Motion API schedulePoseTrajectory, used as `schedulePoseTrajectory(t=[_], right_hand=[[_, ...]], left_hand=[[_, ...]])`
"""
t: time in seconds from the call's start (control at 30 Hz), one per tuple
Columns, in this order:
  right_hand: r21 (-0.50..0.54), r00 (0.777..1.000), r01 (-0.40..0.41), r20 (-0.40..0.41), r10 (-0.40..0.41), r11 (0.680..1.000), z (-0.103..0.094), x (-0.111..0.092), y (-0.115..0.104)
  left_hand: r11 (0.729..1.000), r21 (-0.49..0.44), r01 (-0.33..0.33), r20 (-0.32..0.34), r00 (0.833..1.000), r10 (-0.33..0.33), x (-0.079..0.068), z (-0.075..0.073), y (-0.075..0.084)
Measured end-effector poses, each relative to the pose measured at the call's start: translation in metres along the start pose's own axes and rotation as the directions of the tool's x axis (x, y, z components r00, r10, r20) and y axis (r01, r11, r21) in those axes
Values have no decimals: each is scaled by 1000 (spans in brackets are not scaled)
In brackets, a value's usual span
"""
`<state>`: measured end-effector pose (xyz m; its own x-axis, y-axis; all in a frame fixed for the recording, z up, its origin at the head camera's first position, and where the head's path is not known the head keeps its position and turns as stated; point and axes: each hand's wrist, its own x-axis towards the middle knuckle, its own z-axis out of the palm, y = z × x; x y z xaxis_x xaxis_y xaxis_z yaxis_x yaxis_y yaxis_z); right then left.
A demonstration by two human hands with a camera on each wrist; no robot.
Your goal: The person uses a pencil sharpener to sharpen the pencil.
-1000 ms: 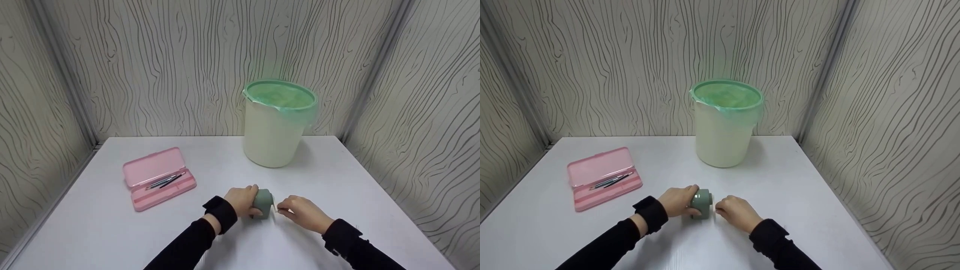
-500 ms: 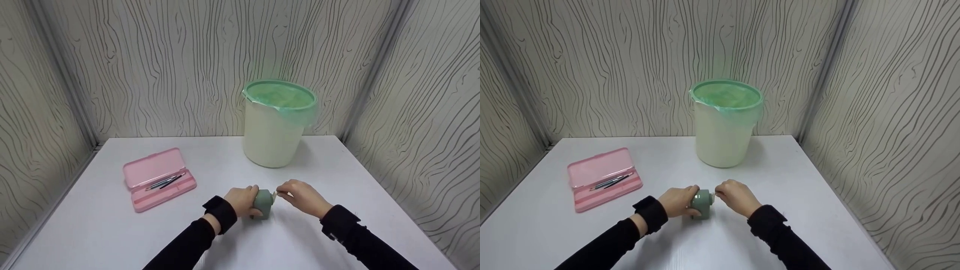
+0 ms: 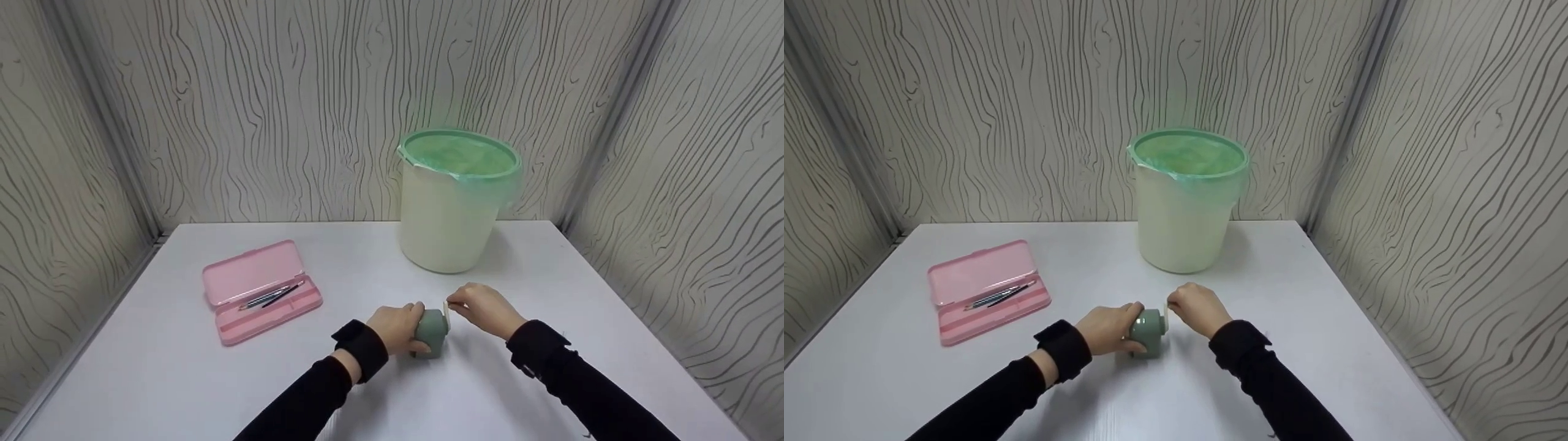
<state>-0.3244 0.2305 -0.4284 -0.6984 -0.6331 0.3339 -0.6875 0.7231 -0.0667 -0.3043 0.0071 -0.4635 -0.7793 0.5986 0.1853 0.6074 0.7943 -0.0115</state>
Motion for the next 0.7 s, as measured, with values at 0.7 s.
schedulePoseTrajectory(t=[0.7], right_hand=[[42,986,-98,138,91,994,37,-8,5]], left_hand=[[998,-60,5,15,1000,-4,0,0,-2]])
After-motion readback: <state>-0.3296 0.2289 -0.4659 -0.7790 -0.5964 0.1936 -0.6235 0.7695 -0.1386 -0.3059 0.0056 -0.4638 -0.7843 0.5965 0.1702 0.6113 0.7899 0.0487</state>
